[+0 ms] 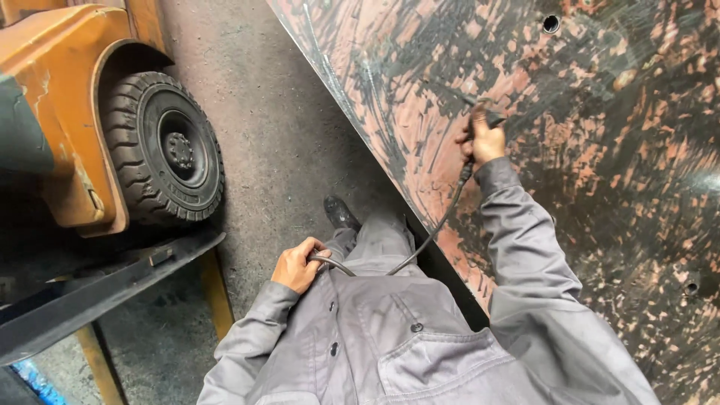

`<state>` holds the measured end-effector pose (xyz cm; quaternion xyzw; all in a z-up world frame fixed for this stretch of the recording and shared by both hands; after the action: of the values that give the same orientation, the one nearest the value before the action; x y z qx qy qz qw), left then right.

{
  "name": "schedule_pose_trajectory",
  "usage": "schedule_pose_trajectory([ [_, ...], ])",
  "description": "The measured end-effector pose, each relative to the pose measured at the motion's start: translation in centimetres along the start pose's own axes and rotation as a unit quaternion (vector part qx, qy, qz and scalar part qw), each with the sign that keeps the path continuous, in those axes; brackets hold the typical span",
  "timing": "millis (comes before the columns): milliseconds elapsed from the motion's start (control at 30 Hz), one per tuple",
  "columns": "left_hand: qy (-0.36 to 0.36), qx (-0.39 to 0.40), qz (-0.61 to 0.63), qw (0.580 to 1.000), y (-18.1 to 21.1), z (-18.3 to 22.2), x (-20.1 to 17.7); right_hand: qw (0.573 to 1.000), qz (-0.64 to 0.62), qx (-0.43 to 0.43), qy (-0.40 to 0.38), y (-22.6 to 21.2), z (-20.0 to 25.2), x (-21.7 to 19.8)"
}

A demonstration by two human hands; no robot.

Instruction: Cleaning a large metal surface by wiping it with a rag and then using an air blow gun to remove dust and debris.

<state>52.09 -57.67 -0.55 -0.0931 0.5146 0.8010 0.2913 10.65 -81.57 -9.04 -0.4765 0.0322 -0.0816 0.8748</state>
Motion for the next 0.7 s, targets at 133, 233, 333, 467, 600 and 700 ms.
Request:
schedule_pose_trajectory([
  [133, 0.011, -0.014, 0.008, 1.000, -0.4, -1.6, -2.9, 0.983, 0.122, 0.010, -0.138, 0.4, 1.6, 8.4],
  [233, -0.005, -0.045, 0.003, 0.999, -0.2, -3.6, -4.6, 0.980, 0.116, -0.006, -0.159, -0.3, 1.3, 9.6],
  [333, -0.029, -0.040, -0.009, 0.999, -0.3, -6.8, -5.4, 0.994, 0.090, 0.002, -0.065, -2.0, 0.3, 5.4],
  [467, -0.033, -0.003, -0.019, 0.999, 0.0, -9.7, -6.2, 1.000, -0.005, 0.012, 0.004, -1.6, 1.9, -2.2],
  [600, -0.103, -0.034, -0.071, 0.992, 5.5, -15.7, -6.6, 0.988, -0.047, 0.048, 0.139, 1.1, 6.3, -13.6],
  [700, -0.149, 0.015, -0.108, 0.983, 9.1, -17.8, -5.4, 0.948, -0.143, -0.004, 0.285, 3.1, 8.7, -22.6],
])
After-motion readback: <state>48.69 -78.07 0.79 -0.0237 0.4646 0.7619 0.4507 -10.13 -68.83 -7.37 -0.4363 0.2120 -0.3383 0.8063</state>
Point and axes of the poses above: each hand's wrist, its own z-axis away from the middle knuckle, its own x-axis out of the palm, y = z × x, the point moved 5 cm from there along -z, towards the middle knuckle, and after that the axes turned 4 degrees about -y, right-handed, at the moved point
